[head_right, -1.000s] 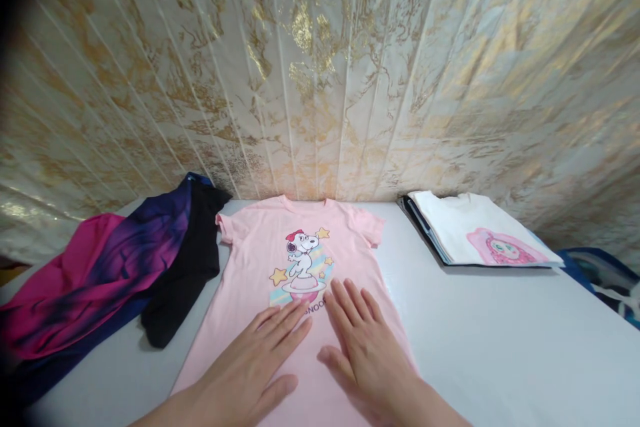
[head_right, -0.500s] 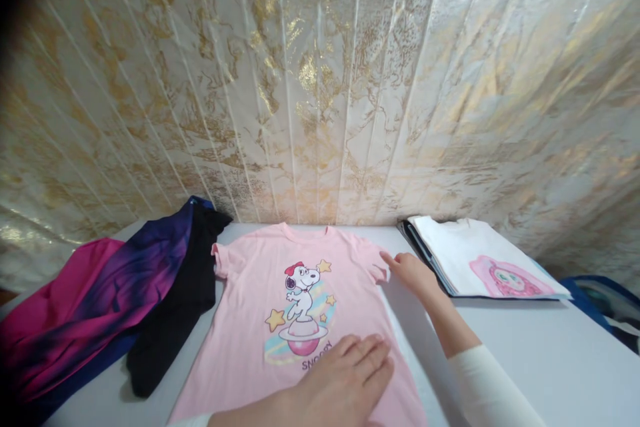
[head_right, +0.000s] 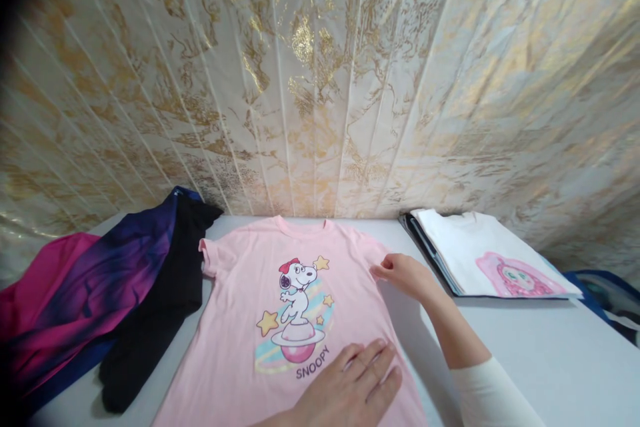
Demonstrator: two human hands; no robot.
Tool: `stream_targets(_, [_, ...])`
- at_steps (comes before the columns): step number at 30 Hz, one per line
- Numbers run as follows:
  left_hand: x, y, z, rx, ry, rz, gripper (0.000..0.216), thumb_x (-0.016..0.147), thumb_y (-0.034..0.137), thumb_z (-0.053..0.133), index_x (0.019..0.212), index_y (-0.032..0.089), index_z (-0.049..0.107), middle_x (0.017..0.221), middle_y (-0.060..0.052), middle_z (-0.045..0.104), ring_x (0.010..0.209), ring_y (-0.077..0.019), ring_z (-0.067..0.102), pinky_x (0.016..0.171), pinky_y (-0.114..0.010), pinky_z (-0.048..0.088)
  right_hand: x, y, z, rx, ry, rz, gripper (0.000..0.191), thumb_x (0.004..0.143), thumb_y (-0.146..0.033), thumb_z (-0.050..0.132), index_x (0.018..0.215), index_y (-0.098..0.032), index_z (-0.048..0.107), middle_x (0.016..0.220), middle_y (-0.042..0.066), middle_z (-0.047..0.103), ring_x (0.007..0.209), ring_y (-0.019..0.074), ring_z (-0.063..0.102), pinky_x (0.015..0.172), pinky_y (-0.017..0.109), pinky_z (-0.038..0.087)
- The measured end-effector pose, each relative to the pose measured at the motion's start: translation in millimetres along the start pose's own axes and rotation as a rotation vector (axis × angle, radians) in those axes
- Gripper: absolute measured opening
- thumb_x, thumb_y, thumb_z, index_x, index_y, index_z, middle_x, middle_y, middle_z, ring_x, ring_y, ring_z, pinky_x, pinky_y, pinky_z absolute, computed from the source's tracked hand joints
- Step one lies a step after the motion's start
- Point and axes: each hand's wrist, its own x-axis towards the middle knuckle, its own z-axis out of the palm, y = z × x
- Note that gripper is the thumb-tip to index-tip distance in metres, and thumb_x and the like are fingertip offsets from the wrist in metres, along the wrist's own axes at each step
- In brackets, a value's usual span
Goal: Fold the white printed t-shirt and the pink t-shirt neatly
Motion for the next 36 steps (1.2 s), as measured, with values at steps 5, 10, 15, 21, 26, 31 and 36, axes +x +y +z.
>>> stream_targets(5, [1,0,-1,-0.02,-0.006,0.022,0.037,0.104,0.03,0.027,0.13,0.019,0.05,0.133,-0.006,0.057,0.122,-0.0221,0.05,0.089,-0.032,0.041,-1,-2,-2,0.029,0.052,-0.026,0.025,0.082,-0.038,0.054,0.067,-0.02,0.064,0.065,0.003,0.068,0.059,0.0169,0.06,0.053,0.024,0.034])
stream_targets(10, [2,3,1,-0.028,-0.019,0.053,0.034,0.104,0.031,0.031,0.129,0.021,0.051,0.138,-0.005,0.053,0.125,-0.0221,0.048,0.088,-0.032,0.043,3,0,-1,0.001,0.131,-0.014,0.008,0.077,-0.026,0.055,0.083,-0.021,0.059,0.073,0.003,0.068,0.063,0.0177,0.061,0.055,0.024,0.037])
stream_targets(15, [3,9,12,-0.061,0.05,0.015,0.029,0.104,0.03,0.035,0.118,0.024,0.059,0.125,0.0,0.063,0.118,-0.0199,0.053,0.084,-0.03,0.043,-11,-24,0,0.057,0.282,-0.226,0.022,0.081,-0.025,0.048,0.101,-0.021,0.055,0.098,0.009,0.067,0.089,0.0226,0.065,0.074,0.031,0.047])
stream_targets(21, [1,13,21,-0.027,0.105,-0.005,0.025,0.103,0.031,0.038,0.118,0.027,0.058,0.123,0.001,0.063,0.116,-0.0195,0.054,0.085,-0.03,0.042,-3,-66,37,-0.054,0.118,-0.389,0.042,0.094,-0.032,0.03,0.128,-0.021,0.052,0.141,0.012,0.05,0.13,0.0254,0.044,0.102,0.043,0.038])
stream_targets(26, [4,16,22,-0.067,0.095,0.003,0.023,0.102,0.03,0.038,0.119,0.025,0.054,0.122,-0.002,0.063,0.114,-0.02,0.055,0.08,-0.029,0.042,31,-75,55,-0.259,0.162,-0.21,0.05,0.095,-0.04,0.032,0.14,-0.021,0.042,0.152,0.01,0.034,0.139,0.0307,0.028,0.106,0.051,0.028])
stream_targets(31, [12,-25,-19,-0.419,-0.085,-0.474,0.013,0.088,0.023,0.054,0.1,0.019,0.052,0.099,-0.003,0.062,0.093,-0.018,0.058,0.078,-0.028,0.046,33,-85,62,-0.27,0.255,-0.199,0.044,0.094,-0.032,0.034,0.132,-0.016,0.048,0.146,0.015,0.041,0.134,0.034,0.031,0.104,0.05,0.029])
stream_targets(36, [0,-135,-49,-0.131,-0.111,-0.911,0.024,0.088,0.014,0.045,0.111,0.018,0.049,0.116,-0.009,0.056,0.111,-0.0209,0.053,0.095,-0.031,0.042,31,-86,72,-0.132,0.422,-0.255,0.046,0.094,-0.035,0.038,0.133,-0.013,0.043,0.144,0.018,0.041,0.134,0.0315,0.032,0.104,0.046,0.031])
